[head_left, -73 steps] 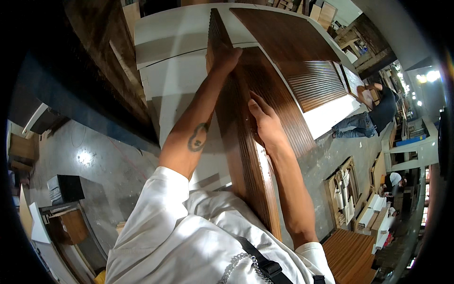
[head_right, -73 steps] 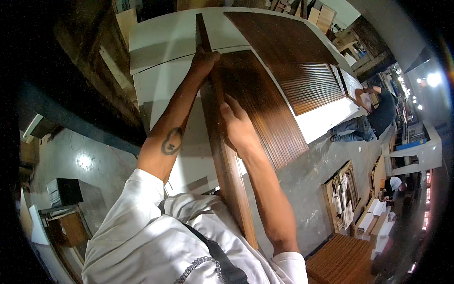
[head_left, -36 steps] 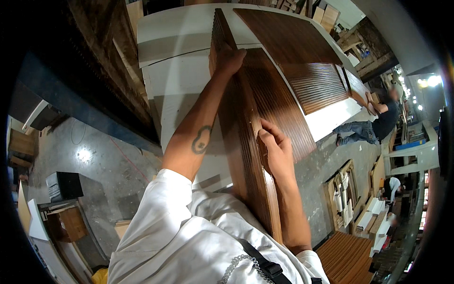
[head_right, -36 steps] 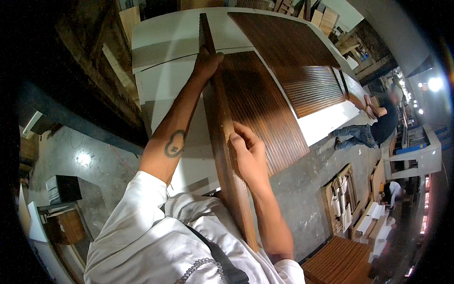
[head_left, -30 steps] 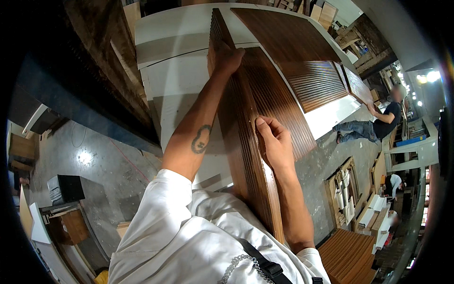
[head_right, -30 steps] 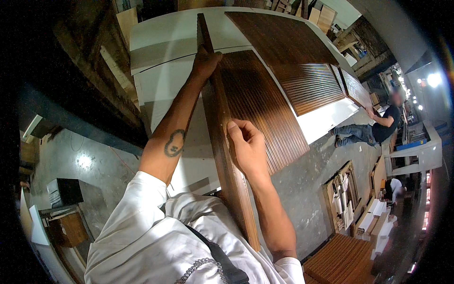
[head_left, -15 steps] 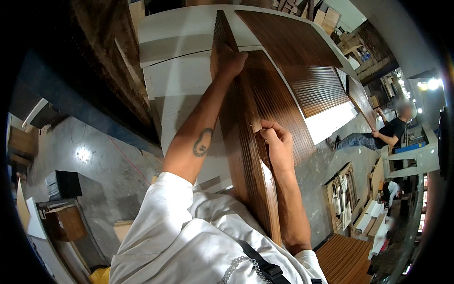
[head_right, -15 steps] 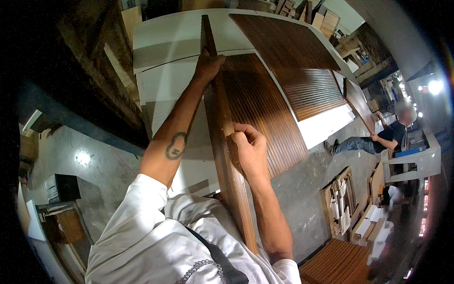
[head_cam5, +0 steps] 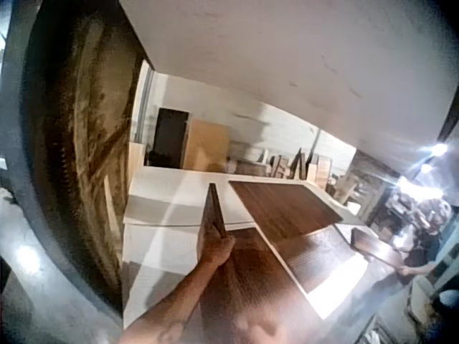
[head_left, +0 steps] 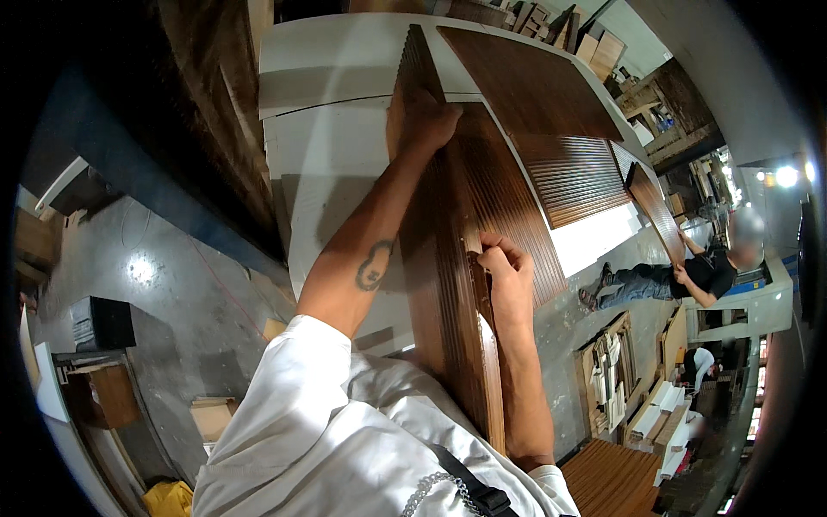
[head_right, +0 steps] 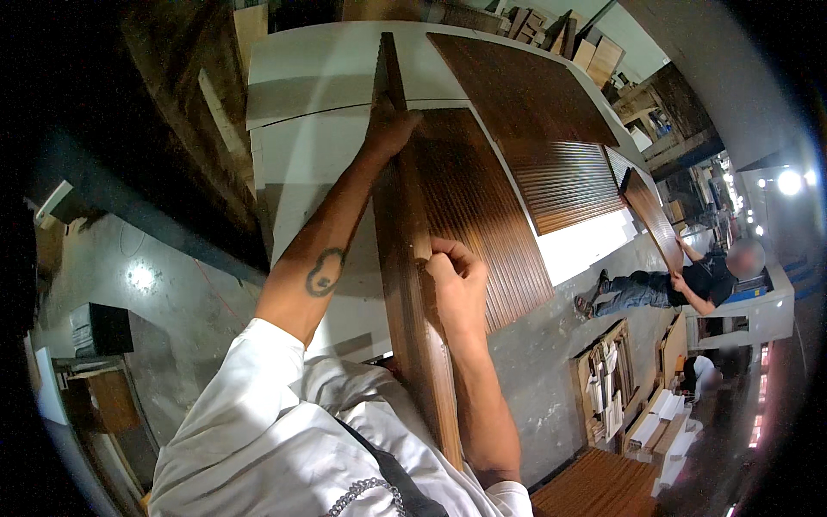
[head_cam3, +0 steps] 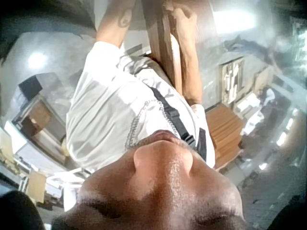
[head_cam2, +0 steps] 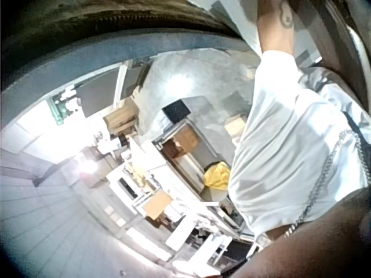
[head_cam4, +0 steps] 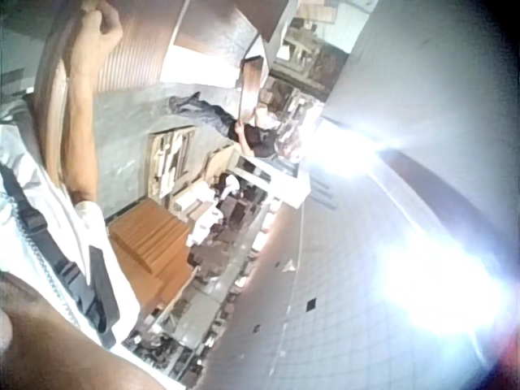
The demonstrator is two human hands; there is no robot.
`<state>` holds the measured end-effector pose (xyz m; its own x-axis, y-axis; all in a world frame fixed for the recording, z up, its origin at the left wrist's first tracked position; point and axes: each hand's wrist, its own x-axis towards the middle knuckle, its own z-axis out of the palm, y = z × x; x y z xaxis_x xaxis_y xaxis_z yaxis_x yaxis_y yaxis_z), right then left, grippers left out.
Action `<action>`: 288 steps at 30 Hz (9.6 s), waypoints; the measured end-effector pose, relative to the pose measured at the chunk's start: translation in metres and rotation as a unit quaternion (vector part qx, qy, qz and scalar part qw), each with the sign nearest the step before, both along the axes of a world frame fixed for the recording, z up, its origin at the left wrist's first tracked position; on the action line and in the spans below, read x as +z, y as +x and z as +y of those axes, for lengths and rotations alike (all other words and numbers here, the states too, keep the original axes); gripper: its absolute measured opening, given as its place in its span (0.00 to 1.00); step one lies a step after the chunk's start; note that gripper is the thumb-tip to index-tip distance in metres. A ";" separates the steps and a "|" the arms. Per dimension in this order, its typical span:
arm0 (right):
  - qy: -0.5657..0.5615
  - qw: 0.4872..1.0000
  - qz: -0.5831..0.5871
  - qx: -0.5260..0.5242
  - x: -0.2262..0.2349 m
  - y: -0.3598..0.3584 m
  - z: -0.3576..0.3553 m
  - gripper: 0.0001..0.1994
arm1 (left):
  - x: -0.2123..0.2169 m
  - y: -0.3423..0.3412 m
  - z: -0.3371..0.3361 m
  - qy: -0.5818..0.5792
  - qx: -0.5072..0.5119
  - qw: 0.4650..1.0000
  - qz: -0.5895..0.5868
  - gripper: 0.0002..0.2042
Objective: The person sands a long, grooved wooden plank using a sanding block held in their right hand. They move the block along the length of the plank, flip it over to sand the other side, and inspect the surface with their hands.
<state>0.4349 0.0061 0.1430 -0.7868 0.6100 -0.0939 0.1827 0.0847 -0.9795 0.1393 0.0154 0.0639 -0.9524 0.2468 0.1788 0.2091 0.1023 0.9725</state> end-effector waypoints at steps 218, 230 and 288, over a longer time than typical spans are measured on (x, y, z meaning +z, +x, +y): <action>-0.030 0.987 -0.152 -0.046 0.005 0.023 0.000 0.33 | 0.006 0.003 0.018 0.010 -0.067 0.995 -0.079 0.55; -0.071 0.990 -0.115 -0.050 0.009 0.022 -0.007 0.34 | 0.002 0.002 0.021 0.020 -0.039 0.998 -0.054 0.51; 0.195 0.963 -0.133 0.128 0.034 0.016 0.023 0.18 | 0.008 0.011 0.027 -0.011 -0.009 0.999 -0.036 0.45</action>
